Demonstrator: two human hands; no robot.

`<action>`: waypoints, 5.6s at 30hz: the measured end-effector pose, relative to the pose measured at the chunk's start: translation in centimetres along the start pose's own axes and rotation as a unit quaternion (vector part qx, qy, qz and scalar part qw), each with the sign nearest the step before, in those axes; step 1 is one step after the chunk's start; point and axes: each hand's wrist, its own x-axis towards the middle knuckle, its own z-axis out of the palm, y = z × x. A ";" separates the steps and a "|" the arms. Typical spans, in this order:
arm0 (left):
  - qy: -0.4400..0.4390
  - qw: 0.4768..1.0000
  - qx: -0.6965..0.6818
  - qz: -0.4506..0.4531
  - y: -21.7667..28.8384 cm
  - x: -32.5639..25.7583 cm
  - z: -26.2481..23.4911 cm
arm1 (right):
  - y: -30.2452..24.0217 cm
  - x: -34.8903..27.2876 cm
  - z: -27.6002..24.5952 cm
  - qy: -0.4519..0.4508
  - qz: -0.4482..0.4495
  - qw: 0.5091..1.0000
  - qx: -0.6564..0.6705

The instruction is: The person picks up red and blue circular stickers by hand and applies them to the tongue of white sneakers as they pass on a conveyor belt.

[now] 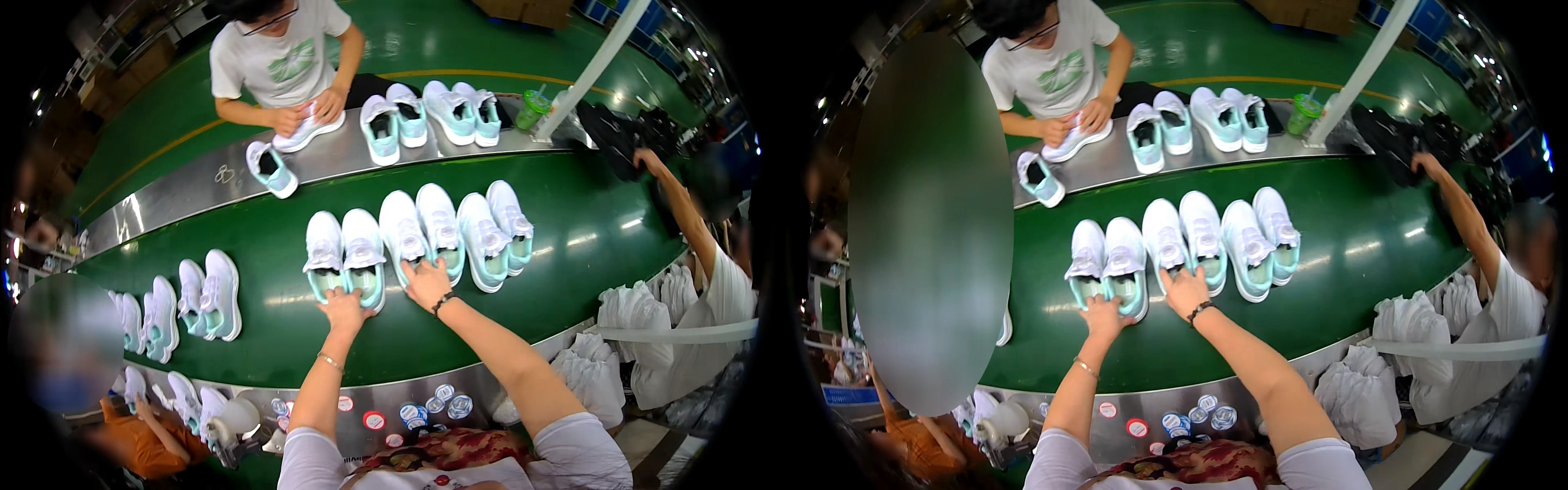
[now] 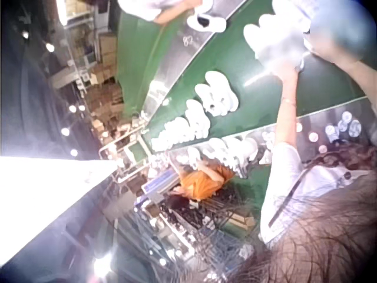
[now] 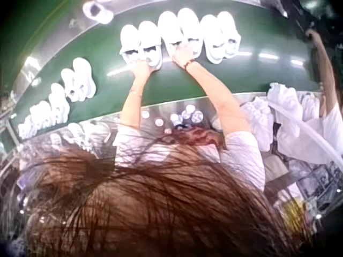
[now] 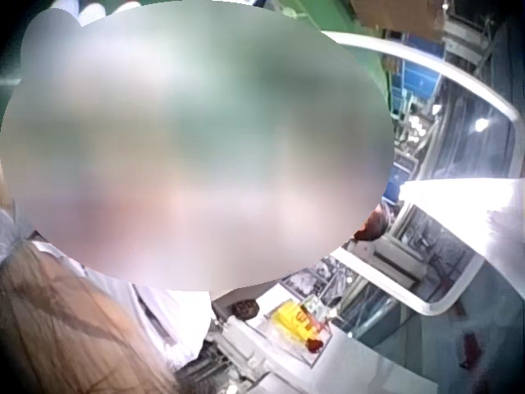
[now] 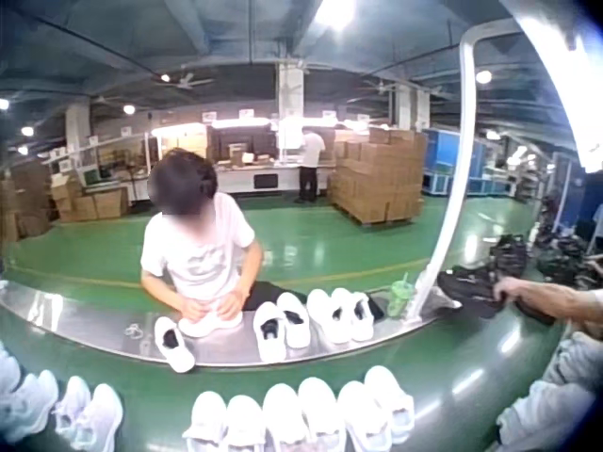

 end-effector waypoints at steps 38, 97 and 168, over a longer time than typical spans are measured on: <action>0.181 0.942 -0.220 0.178 12.3 -6.1 3.9 | 7.5 -11.6 -1.1 0.145 0.056 0.987 0.047; 0.211 0.930 -0.297 0.055 5.0 -12.8 6.4 | 9.3 -33.9 -1.0 0.152 0.358 0.847 0.363; -0.390 0.729 -0.556 0.082 13.8 -24.8 9.5 | -2.3 -35.3 2.8 0.076 0.222 0.706 0.668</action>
